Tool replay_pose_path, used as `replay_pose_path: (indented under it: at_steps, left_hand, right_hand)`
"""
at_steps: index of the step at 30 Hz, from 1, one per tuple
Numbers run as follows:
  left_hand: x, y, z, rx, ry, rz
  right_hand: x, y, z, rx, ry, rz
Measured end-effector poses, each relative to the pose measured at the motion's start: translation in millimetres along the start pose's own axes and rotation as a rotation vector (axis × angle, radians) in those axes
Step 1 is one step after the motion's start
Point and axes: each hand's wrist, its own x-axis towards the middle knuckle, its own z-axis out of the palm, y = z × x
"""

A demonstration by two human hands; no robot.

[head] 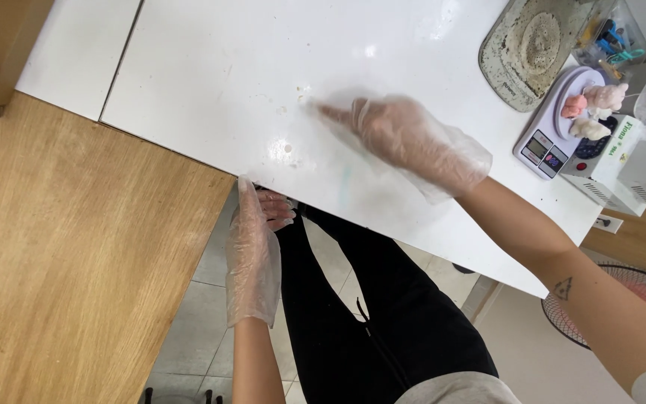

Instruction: Clean the workspace surfaces and organize candle-making materials.

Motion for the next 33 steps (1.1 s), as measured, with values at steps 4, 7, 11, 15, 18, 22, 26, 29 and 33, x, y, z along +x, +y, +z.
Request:
replay_pose_path:
  at_steps: [4, 7, 11, 15, 18, 22, 26, 29, 33]
  left_hand:
    - [-1.6, 2.6, 5.1, -0.093, 0.012, 0.003]
    - [-4.3, 10.0, 4.3, 0.018, 0.028, -0.020]
    - [32.1, -10.1, -10.5, 0.082, -0.025, 0.115]
    - [74.3, -27.9, -21.0, 0.099, -0.067, 0.160]
    - [77.7, -28.0, -21.2, 0.094, -0.083, 0.171]
    - [78.2, -28.3, -23.5, 0.041, -0.105, 0.165]
    - [69.1, -17.9, -22.4, 0.084, -0.097, 0.146]
    - [66.3, -17.4, -24.9, 0.106, -0.072, 0.121]
    - [66.4, -17.2, -24.0, 0.123, -0.065, 0.142]
  right_hand:
    - [8.1, 31.5, 1.7, 0.127, -0.280, 0.072]
    - [19.1, 30.8, -13.0, -0.869, -0.030, 0.002]
    - [30.0, 17.0, -18.2, -0.934, 0.111, 0.062]
    - [26.4, 17.5, -37.5, 0.546, -0.064, 0.157]
    - [29.9, 22.2, -31.3, 0.440, -0.060, 0.160]
    - [42.1, 20.2, -30.7, 0.484, 0.060, 0.256]
    - [32.7, 32.7, -54.6, 0.654, -0.248, 0.136]
    - [27.7, 28.1, -52.4, 0.282, 0.087, 0.235]
    - [22.1, 29.3, -52.8, 0.421, 0.024, 0.145]
